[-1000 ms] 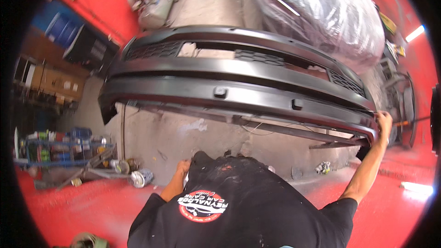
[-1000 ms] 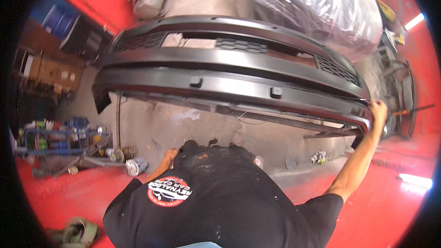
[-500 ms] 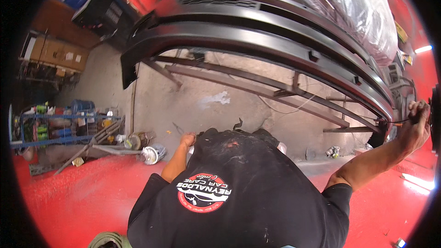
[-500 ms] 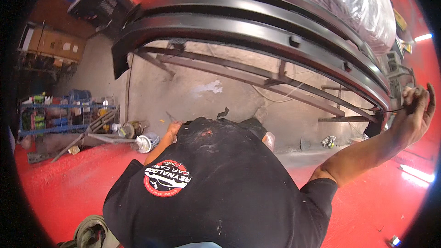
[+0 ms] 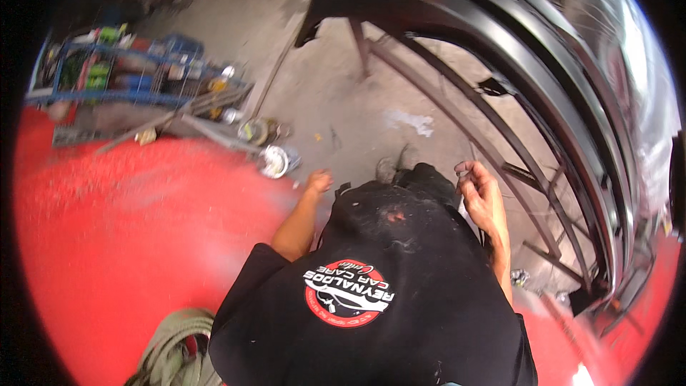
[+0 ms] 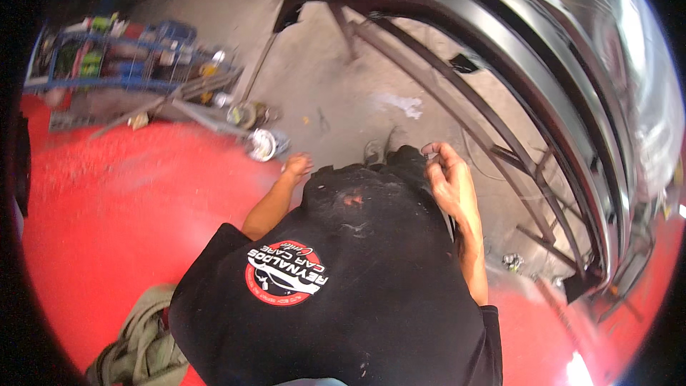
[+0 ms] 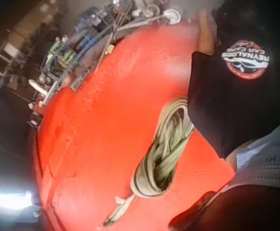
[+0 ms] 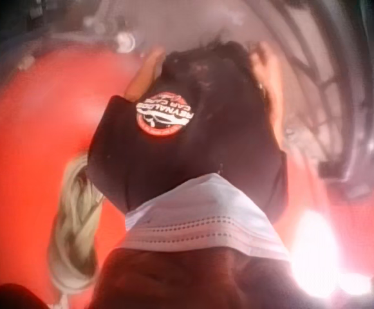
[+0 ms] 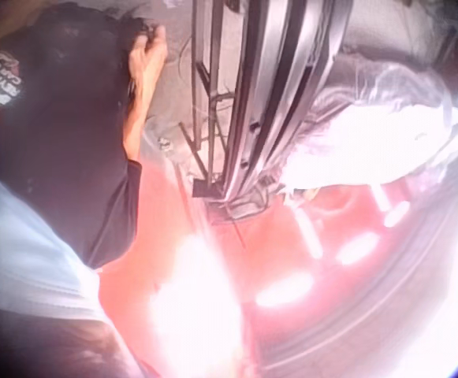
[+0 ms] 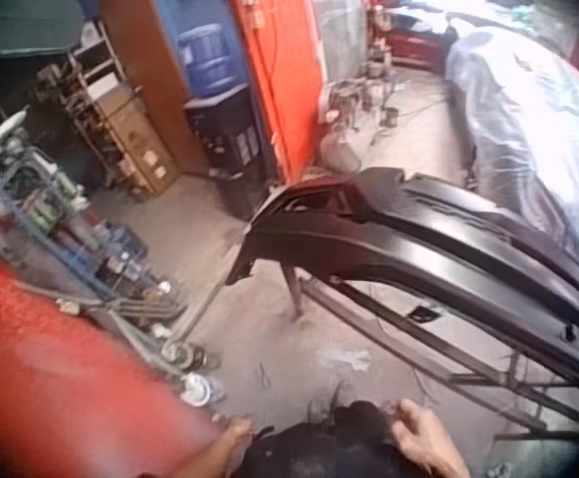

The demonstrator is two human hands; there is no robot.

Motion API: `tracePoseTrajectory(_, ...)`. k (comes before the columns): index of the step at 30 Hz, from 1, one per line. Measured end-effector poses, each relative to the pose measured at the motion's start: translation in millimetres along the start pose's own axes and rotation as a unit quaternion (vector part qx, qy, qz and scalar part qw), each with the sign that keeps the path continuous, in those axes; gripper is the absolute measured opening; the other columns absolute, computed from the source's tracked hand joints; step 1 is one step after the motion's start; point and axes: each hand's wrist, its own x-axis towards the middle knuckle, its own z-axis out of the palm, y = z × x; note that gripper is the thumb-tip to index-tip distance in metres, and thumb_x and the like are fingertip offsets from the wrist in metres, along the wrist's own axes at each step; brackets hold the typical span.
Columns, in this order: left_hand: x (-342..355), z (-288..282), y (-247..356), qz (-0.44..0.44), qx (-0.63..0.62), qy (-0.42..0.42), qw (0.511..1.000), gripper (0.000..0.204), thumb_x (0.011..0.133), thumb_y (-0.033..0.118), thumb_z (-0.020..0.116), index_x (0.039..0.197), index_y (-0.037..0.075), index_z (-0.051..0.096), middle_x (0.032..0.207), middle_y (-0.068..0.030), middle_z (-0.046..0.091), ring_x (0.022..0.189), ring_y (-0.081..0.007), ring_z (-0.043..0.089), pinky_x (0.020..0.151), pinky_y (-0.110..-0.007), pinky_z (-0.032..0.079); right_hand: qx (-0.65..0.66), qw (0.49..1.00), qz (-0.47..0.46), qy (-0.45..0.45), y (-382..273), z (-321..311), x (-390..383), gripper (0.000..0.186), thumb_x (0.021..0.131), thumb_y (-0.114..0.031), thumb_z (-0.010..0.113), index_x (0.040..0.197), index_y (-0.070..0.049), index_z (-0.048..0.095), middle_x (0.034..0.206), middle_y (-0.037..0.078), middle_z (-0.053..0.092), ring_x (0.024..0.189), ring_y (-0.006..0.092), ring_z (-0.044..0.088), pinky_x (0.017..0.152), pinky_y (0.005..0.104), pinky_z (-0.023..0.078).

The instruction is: The person wires a car bumper by threading and securing wires through the plastic clips along the inner edge of the bumper.

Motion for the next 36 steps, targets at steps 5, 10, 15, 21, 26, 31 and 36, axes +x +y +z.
tracePoseTrajectory(5,-18.8,1.8,-51.6,-0.033,0.172,-0.072,0.982,0.025,0.08,0.017,0.062,0.104,0.009,0.063,0.081,-0.0037,0.064,0.071,-0.016,0.061,0.059,-0.031,0.048,-0.124,0.986,-0.061,-0.096,-24.8,5.6,35.1,0.03,0.077,-0.004,0.045,0.105,-0.003,0.057,0.071,0.016,0.059,0.068,0.0277,0.06,0.066,0.0375,0.046)
tracePoseTrajectory(10,-12.5,-3.0,-64.7,-0.076,0.24,-0.086,0.964,0.025,0.08,0.016,0.061,0.104,0.009,0.063,0.082,-0.0043,0.064,0.07,-0.0156,0.061,0.059,-0.031,0.048,-0.17,0.968,-0.091,-0.162,-35.1,7.8,87.0,0.025,0.075,-0.009,0.047,0.092,-0.002,0.064,0.078,0.02,0.063,0.076,0.0357,0.063,0.072,0.044,0.048)
tracePoseTrajectory(15,13.5,-56.3,-8.0,-0.105,0.251,-0.06,0.96,0.024,0.081,0.015,0.06,0.105,0.008,0.062,0.083,-0.0049,0.064,0.069,-0.0152,0.06,0.058,-0.031,0.048,-0.08,0.981,-0.064,-0.163,-70.6,36.5,125.6,0.031,0.078,-0.008,0.045,0.102,-0.002,0.065,0.089,0.02,0.066,0.085,0.0317,0.064,0.08,0.0395,0.048)
tracePoseTrajectory(21,107.8,-156.0,84.5,-0.065,0.243,-0.062,0.966,0.024,0.082,0.014,0.06,0.105,0.008,0.062,0.084,-0.0055,0.064,0.068,-0.0146,0.06,0.058,-0.031,0.048,-0.034,0.974,-0.174,-0.142,-132.1,117.3,194.1,0.036,0.078,-0.003,0.041,0.107,0.001,0.062,0.093,0.014,0.065,0.08,0.0256,0.063,0.076,0.0354,0.049)
tracePoseTrajectory(26,244.0,-252.0,188.9,0.011,0.223,-0.097,0.97,0.024,0.083,0.013,0.059,0.106,0.007,0.061,0.085,-0.0061,0.064,0.067,-0.0142,0.059,0.057,-0.031,0.048,0.043,0.996,0.013,-0.074,-232.5,193.6,245.4,0.034,0.077,0.0,0.045,0.105,0.0,0.063,0.09,0.015,0.065,0.08,0.0249,0.062,0.076,0.0327,0.049)
tracePoseTrajectory(31,326.3,-311.4,383.1,0.074,0.309,-0.026,0.948,0.025,0.082,0.011,0.06,0.107,0.01,0.061,0.086,-0.0044,0.064,0.064,-0.0138,0.059,0.054,-0.027,0.047,-0.039,0.998,-0.052,0.018,-302.2,250.9,295.1,0.029,0.077,-0.001,0.047,0.1,0.002,0.065,0.089,0.018,0.064,0.08,0.0287,0.063,0.074,0.0344,0.048)
tracePoseTrajectory(36,355.7,-325.1,524.8,0.112,0.169,-0.019,0.979,0.023,0.079,0.01,0.061,0.101,0.009,0.062,0.071,-0.0018,0.06,0.059,-0.0131,0.057,0.049,-0.027,0.046,-0.027,0.994,-0.062,0.086,-334.4,240.7,328.8,0.028,0.078,-0.006,0.049,0.1,0.002,0.065,0.091,0.021,0.064,0.089,0.0341,0.063,0.079,0.0378,0.048)
